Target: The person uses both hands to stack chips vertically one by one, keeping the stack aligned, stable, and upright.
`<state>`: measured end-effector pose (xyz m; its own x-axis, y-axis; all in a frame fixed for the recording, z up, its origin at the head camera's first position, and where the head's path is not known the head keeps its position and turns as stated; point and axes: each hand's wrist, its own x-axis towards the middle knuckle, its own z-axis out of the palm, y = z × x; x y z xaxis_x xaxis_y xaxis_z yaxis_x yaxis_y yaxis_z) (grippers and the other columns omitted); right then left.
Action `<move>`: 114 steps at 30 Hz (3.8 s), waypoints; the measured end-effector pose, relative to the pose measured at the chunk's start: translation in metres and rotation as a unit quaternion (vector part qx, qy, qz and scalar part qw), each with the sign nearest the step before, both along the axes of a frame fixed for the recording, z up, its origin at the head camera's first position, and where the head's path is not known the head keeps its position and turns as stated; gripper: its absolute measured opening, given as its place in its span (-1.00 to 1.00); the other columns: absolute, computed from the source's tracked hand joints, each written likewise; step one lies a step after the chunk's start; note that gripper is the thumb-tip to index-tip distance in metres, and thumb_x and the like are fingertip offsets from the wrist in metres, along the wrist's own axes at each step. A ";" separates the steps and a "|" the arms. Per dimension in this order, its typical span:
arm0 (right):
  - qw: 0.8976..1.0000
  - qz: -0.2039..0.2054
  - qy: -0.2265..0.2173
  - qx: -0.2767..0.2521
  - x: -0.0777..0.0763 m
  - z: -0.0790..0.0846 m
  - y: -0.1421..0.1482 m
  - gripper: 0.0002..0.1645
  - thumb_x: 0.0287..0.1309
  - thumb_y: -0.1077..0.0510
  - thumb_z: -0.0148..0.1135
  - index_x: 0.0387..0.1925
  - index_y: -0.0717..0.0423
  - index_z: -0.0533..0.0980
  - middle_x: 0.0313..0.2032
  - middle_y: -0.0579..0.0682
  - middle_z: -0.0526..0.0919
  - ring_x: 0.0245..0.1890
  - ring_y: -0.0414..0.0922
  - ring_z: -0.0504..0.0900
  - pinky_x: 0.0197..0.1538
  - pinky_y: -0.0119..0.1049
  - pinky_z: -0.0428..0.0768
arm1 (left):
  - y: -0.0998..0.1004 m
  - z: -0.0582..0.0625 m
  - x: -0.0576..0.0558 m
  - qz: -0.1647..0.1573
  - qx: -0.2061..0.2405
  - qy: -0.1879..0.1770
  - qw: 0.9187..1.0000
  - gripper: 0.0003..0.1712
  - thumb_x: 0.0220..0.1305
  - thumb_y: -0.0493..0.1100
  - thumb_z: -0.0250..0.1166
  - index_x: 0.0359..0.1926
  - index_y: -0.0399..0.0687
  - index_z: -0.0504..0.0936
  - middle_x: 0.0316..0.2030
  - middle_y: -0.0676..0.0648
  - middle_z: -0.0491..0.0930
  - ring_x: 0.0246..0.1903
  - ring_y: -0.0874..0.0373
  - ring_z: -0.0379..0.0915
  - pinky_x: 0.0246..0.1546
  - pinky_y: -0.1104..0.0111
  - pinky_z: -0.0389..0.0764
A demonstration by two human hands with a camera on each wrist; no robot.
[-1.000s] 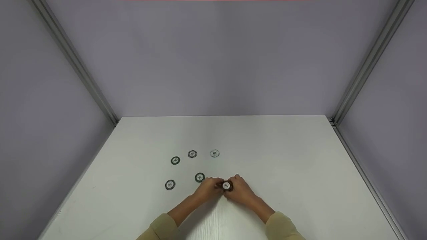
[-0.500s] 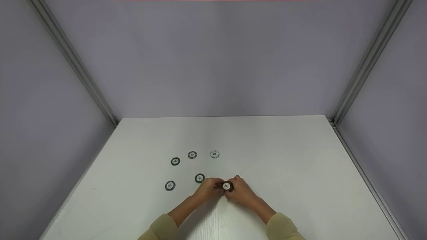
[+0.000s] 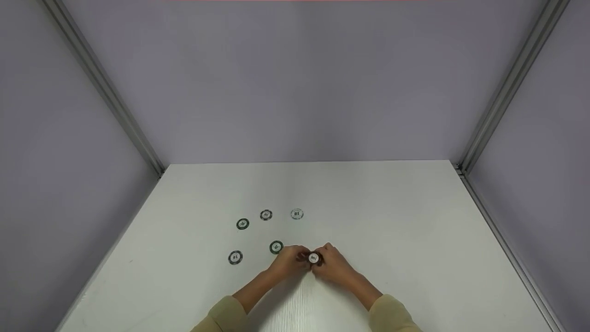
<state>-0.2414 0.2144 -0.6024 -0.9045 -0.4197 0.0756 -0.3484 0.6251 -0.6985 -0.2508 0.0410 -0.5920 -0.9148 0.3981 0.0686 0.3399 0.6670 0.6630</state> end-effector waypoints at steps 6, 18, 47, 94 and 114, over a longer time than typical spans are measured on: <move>1.000 0.007 -0.006 0.001 0.000 0.000 0.002 -0.56 -0.01 0.25 0.30 -0.05 0.32 0.45 -0.24 -0.01 0.39 -0.23 -0.11 0.44 -0.13 -0.18 0.47 | 0.000 0.000 0.002 0.009 -0.007 -0.014 1.000 -0.76 -0.04 -0.29 0.41 -0.27 -0.17 0.64 -0.39 0.06 0.59 -0.32 0.26 0.48 -0.26 0.46 0.48; 1.000 0.025 0.002 -0.016 0.000 0.002 0.005 -0.61 -0.03 0.36 0.20 -0.07 0.34 0.46 -0.24 0.04 0.41 -0.19 -0.03 0.46 -0.11 -0.13 0.47 | 0.000 0.000 0.001 0.000 -0.003 -0.011 1.000 -0.76 -0.02 -0.28 0.40 -0.25 -0.17 0.65 -0.37 0.04 0.60 -0.32 0.27 0.48 -0.26 0.47 0.48; 0.998 -0.038 0.030 0.028 -0.001 -0.001 -0.003 -0.66 -0.24 0.35 0.38 -0.30 0.21 0.51 -0.38 -0.07 0.41 -0.35 -0.16 0.41 -0.23 -0.19 0.49 | 0.008 0.001 0.003 -0.001 -0.017 0.012 1.000 -0.79 -0.03 -0.33 0.38 -0.28 -0.19 0.64 -0.42 0.06 0.59 -0.35 0.28 0.48 -0.27 0.50 0.47; 0.997 -0.042 0.052 0.030 -0.001 -0.003 -0.009 -0.66 -0.22 0.31 0.42 -0.30 0.19 0.51 -0.39 -0.10 0.41 -0.37 -0.19 0.42 -0.27 -0.26 0.49 | -0.007 0.001 -0.001 0.009 -0.014 -0.018 1.000 -0.71 -0.01 -0.41 0.32 -0.17 -0.26 0.61 -0.36 0.01 0.58 -0.31 0.23 0.48 -0.25 0.48 0.48; 0.997 -0.059 0.012 0.037 0.003 0.001 -0.008 -0.61 -0.23 0.32 0.41 -0.25 0.21 0.51 -0.37 -0.10 0.41 -0.32 -0.18 0.44 -0.20 -0.20 0.49 | -0.067 0.009 -0.022 -0.025 -0.185 0.122 0.975 -0.67 -0.04 -0.28 0.40 -0.16 -0.09 0.63 -0.18 -0.07 0.53 -0.16 0.07 0.41 -0.16 0.36 0.46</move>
